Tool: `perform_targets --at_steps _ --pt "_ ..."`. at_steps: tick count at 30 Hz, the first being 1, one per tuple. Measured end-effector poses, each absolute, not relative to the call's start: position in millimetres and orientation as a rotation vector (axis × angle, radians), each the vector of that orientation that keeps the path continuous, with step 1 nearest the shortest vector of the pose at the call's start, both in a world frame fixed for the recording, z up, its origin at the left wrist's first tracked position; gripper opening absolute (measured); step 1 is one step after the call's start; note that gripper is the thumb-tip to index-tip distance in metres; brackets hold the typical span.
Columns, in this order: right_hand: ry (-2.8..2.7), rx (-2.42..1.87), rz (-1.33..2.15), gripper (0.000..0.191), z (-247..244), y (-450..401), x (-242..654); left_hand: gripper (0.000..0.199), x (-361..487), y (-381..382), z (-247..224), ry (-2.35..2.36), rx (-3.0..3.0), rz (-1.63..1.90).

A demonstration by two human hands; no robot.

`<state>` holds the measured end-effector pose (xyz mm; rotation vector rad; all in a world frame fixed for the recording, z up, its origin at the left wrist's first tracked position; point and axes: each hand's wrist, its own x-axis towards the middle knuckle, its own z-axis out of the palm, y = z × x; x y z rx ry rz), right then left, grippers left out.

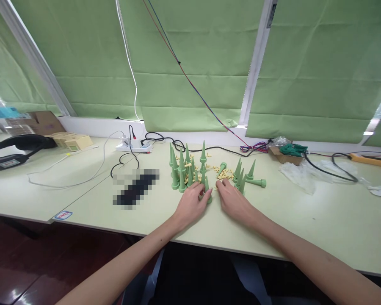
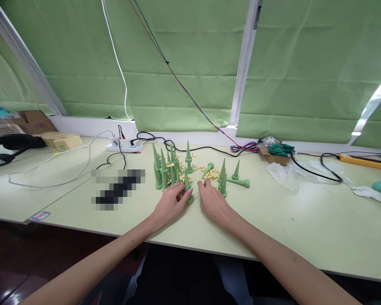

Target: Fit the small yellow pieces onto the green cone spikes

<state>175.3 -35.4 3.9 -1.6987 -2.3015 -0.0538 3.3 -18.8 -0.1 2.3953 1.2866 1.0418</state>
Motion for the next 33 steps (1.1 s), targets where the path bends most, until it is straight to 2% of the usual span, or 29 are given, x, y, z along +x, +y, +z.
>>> perform_targets --at_steps 9,18,33 --pt "-2.034 -1.292 0.211 0.021 -4 -34 180 0.029 4 -20 1 1.268 2.416 1.036" --pt "-1.901 -1.293 0.301 0.027 6 -28 183 0.017 1 -20 -1 1.189 2.372 0.986" --pt "-1.976 -1.102 0.349 0.021 12 -41 172 0.035 -1 -16 3 1.183 1.998 1.246"
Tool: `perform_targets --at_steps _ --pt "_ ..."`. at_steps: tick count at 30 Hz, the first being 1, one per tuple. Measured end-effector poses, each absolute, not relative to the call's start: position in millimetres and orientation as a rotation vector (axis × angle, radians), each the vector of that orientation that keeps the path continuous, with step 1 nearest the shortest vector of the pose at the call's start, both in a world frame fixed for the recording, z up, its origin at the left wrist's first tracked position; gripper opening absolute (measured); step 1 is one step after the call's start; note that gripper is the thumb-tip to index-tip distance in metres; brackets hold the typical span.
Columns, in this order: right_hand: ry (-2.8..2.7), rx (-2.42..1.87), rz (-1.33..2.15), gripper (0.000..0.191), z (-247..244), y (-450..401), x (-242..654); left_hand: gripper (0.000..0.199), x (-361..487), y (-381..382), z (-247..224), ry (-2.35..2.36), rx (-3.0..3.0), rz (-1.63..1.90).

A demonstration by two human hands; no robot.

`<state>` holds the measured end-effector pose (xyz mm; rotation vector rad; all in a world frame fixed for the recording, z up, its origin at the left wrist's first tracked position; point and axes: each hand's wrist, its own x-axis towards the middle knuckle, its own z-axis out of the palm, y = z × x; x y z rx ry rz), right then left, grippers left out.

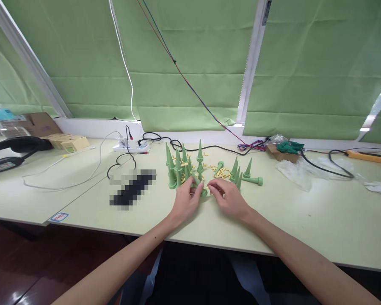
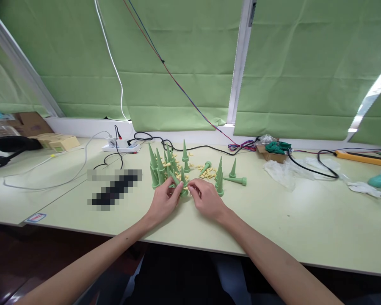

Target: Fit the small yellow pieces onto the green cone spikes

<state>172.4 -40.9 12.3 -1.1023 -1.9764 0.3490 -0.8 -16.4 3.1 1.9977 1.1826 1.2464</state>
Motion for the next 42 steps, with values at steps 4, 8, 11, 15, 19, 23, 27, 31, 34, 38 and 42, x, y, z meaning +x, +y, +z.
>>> perform_targets --at_steps 4,8,11,15,19,23,27,31,34,38,42 --pt "-1.99 -1.076 0.343 0.019 12 -41 172 0.036 0 -17 3 1.184 2.008 1.245" --pt "-1.989 -1.031 0.32 0.015 8 -38 173 0.036 0 -17 3 1.194 2.012 1.258" --pt "-1.979 -0.986 0.315 0.013 5 -35 174 0.037 0 -17 2 1.198 2.009 1.271" --pt "-1.98 -0.978 0.321 0.011 3 -34 174 0.036 -1 -17 2 1.199 1.997 1.27" --pt "-1.987 -0.979 0.318 0.011 3 -34 174 0.034 -1 -17 2 1.199 1.989 1.277" --pt "-1.995 -0.968 0.321 0.011 2 -33 174 0.032 -1 -17 2 1.192 1.996 1.276" --pt "-1.999 -0.974 0.323 0.012 2 -33 174 0.033 -1 -17 2 1.187 2.013 1.285" --pt "-2.0 -0.992 0.326 0.012 2 -34 175 0.028 -1 -17 0 1.172 2.046 1.28" --pt "-2.002 -0.998 0.332 0.012 2 -34 175 0.027 -1 -16 -1 1.147 2.084 1.276" --pt "-2.007 -1.004 0.337 0.012 2 -33 175 0.027 -2 -16 -1 1.126 2.126 1.284" --pt "-2.011 -1.008 0.354 0.012 0 -33 175 0.024 -2 -17 0 1.098 2.157 1.28"
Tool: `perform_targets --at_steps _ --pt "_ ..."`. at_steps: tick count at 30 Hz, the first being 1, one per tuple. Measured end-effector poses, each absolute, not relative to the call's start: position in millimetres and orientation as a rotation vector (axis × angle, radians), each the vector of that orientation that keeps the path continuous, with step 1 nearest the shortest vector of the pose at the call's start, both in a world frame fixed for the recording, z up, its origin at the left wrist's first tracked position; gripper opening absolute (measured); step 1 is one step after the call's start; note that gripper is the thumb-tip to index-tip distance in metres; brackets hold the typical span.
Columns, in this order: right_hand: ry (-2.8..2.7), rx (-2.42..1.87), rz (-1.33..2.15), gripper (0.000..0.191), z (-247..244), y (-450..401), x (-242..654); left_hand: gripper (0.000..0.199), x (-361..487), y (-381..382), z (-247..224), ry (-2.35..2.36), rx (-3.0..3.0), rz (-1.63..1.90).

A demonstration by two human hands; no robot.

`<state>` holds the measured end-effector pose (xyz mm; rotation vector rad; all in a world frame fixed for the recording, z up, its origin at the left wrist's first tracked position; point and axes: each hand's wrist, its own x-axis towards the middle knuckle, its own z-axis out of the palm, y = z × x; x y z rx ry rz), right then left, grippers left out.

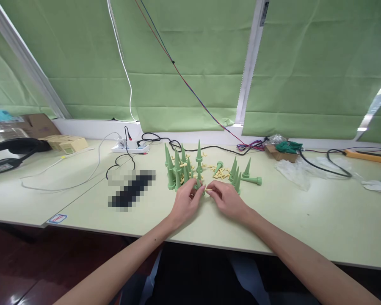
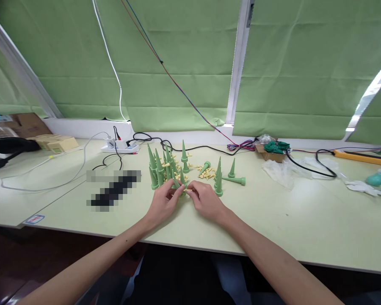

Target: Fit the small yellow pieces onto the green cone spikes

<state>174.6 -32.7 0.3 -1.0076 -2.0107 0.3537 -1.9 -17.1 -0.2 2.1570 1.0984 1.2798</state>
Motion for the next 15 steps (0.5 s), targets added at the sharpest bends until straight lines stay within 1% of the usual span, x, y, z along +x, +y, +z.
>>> perform_targets --at_steps 4,15 --pt "-2.002 -1.014 0.381 0.013 -0.8 -32.1 174.4 0.021 -2.1 -17.5 0.4 1.073 2.147 1.238" --pt "-1.974 -1.072 0.489 0.016 3.3 -34.5 172.1 0.024 -4.2 -18.3 -0.4 1.071 2.169 1.176"
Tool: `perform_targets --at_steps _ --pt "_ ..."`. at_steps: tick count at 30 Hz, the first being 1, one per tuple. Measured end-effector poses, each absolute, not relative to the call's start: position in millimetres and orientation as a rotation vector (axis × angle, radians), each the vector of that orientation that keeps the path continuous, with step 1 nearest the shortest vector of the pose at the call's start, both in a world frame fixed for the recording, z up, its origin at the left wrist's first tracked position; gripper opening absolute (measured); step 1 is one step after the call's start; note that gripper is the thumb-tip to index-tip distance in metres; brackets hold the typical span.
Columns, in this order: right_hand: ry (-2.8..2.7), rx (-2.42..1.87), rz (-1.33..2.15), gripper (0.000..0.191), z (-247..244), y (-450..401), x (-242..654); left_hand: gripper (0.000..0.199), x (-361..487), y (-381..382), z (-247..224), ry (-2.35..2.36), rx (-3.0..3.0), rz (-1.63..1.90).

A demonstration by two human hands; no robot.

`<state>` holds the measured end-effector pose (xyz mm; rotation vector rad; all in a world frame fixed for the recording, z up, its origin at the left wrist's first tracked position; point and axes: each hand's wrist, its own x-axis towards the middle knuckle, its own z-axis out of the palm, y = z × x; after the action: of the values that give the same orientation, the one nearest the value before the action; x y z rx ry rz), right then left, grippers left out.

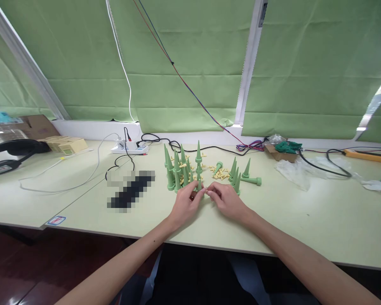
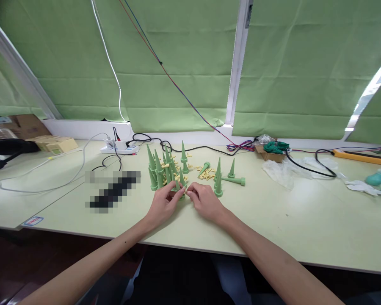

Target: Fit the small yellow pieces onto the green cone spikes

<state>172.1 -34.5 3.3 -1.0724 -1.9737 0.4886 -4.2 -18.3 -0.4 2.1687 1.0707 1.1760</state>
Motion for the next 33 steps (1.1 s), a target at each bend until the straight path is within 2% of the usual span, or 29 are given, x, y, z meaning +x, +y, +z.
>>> perform_targets --at_steps 14,20,33 --pt "-2.012 -1.157 0.365 0.033 -4 -30 171 0.024 -5 -18 -1 1.069 2.203 1.175" --pt "-2.006 -1.152 0.426 0.043 -7 -29 170 0.024 -4 -19 -1 1.048 2.214 1.185" --pt "-2.002 -1.118 0.469 0.032 3 -35 170 0.027 -3 -19 2 1.096 2.087 1.286"
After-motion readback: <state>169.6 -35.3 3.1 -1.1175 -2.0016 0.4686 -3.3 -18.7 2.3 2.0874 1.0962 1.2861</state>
